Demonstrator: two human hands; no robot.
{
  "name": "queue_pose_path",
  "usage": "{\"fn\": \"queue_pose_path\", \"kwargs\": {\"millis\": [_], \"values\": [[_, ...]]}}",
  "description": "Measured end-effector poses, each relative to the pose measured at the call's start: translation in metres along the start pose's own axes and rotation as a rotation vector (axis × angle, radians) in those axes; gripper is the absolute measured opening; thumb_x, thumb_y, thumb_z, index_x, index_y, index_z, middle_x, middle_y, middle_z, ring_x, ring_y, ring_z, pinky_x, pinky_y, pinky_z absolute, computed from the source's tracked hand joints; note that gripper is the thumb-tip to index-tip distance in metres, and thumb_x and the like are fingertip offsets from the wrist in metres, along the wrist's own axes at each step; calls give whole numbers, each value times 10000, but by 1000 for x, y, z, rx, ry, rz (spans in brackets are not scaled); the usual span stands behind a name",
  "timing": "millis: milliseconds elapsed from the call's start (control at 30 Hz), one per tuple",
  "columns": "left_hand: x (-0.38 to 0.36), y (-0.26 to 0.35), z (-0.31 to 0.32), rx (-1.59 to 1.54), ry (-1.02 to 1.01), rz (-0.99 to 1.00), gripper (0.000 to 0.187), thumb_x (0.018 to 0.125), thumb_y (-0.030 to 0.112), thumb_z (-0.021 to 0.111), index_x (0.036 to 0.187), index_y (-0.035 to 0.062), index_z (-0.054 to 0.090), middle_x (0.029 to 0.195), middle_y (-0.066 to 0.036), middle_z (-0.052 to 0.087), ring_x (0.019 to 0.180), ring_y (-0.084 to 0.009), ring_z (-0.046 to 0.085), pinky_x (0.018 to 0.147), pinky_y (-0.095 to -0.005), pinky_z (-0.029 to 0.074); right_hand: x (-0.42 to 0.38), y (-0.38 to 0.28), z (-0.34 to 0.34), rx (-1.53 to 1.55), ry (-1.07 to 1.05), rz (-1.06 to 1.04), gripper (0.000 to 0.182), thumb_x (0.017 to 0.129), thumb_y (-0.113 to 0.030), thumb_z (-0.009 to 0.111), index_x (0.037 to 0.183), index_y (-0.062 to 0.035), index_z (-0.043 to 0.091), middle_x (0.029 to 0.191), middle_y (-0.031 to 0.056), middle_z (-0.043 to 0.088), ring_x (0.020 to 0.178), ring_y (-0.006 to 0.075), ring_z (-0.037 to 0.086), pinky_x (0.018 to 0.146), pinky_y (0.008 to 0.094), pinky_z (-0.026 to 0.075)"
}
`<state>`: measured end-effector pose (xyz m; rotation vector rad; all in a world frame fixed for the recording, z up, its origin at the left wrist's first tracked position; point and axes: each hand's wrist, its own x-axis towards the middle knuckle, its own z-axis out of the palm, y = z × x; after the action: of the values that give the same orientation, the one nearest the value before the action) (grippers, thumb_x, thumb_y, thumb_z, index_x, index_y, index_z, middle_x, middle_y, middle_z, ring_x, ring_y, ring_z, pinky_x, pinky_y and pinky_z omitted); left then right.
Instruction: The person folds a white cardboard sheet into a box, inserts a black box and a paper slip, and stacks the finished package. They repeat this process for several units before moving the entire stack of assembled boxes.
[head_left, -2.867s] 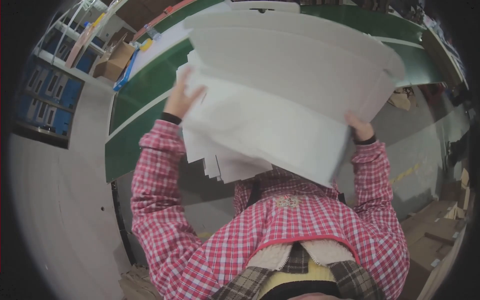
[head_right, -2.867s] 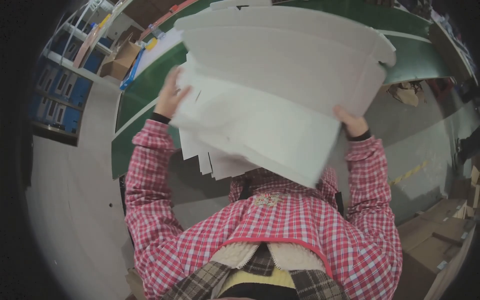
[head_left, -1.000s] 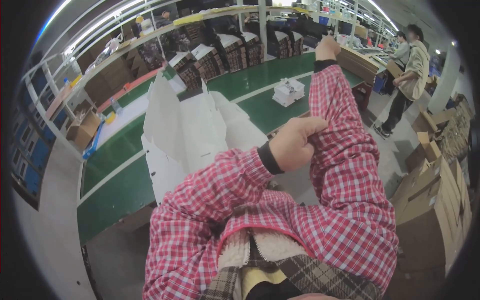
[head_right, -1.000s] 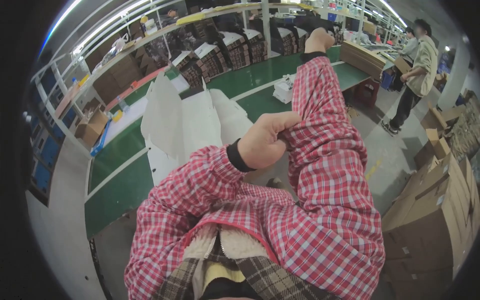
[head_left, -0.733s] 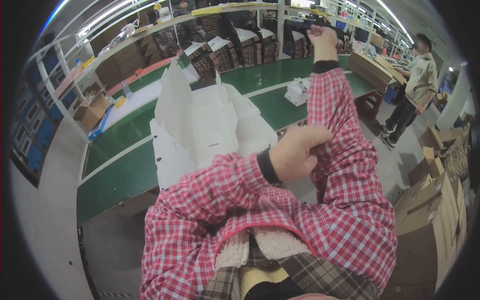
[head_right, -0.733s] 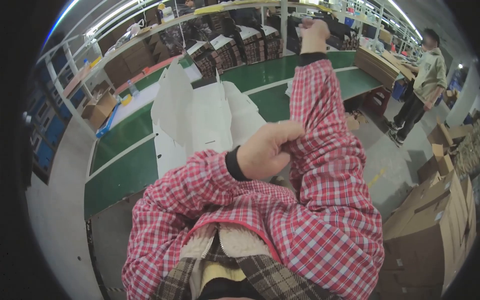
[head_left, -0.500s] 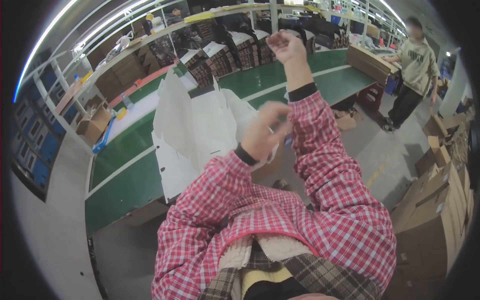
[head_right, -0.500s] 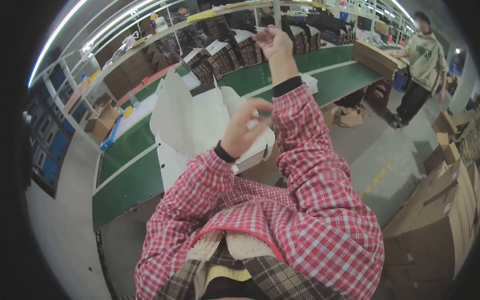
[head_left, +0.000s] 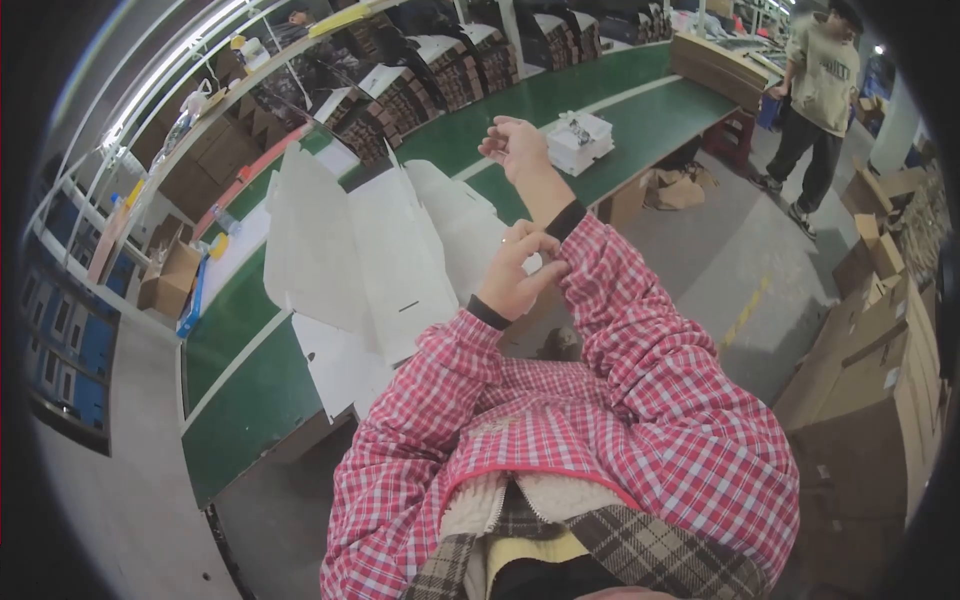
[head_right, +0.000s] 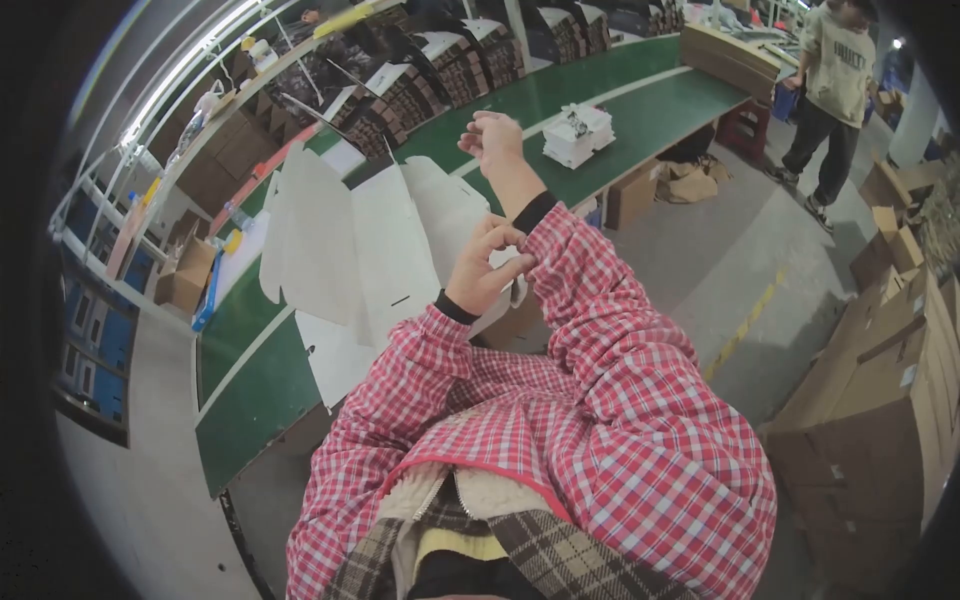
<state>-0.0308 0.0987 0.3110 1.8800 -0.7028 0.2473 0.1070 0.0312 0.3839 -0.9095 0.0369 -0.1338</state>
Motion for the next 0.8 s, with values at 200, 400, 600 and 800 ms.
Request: {"fn": "queue_pose_path", "kwargs": {"millis": [200, 400, 600, 800], "values": [[42, 32, 22, 10, 107, -82, 135, 836, 173, 541, 744, 74, 544, 783, -71, 504, 727, -184, 455, 682, -301, 424, 3, -25, -35, -657, 1, -417, 204, 799, -93, 411, 905, -51, 580, 853, 92, 584, 632, 157, 555, 618, 251, 458], [75, 33, 31, -17, 92, -145, 96, 829, 155, 566, 767, 83, 562, 796, -74, 528, 727, -185, 484, 688, -283, 462, 6, -53, -58, -1014, 22, -657, 177, 830, -106, 416, 817, -39, 579, 818, 110, 569, 703, 224, 536, 634, 328, 444], [63, 20, 33, 73, 35, -26, 140, 825, 212, 573, 736, 104, 570, 822, -60, 526, 760, -184, 466, 744, -318, 432, -15, -80, -63, 336, 21, -85, 189, 825, 9, 476, 1003, 61, 513, 764, 156, 524, 680, 218, 538, 749, 367, 520], [142, 22, 59, -199, 37, 105, 141, 792, 196, 577, 886, 106, 522, 843, -10, 518, 795, -121, 481, 761, -262, 382, -69, -119, -132, 74, 196, -617, 138, 792, -69, 507, 911, -9, 541, 794, 114, 555, 685, 190, 555, 637, 272, 473]]}}
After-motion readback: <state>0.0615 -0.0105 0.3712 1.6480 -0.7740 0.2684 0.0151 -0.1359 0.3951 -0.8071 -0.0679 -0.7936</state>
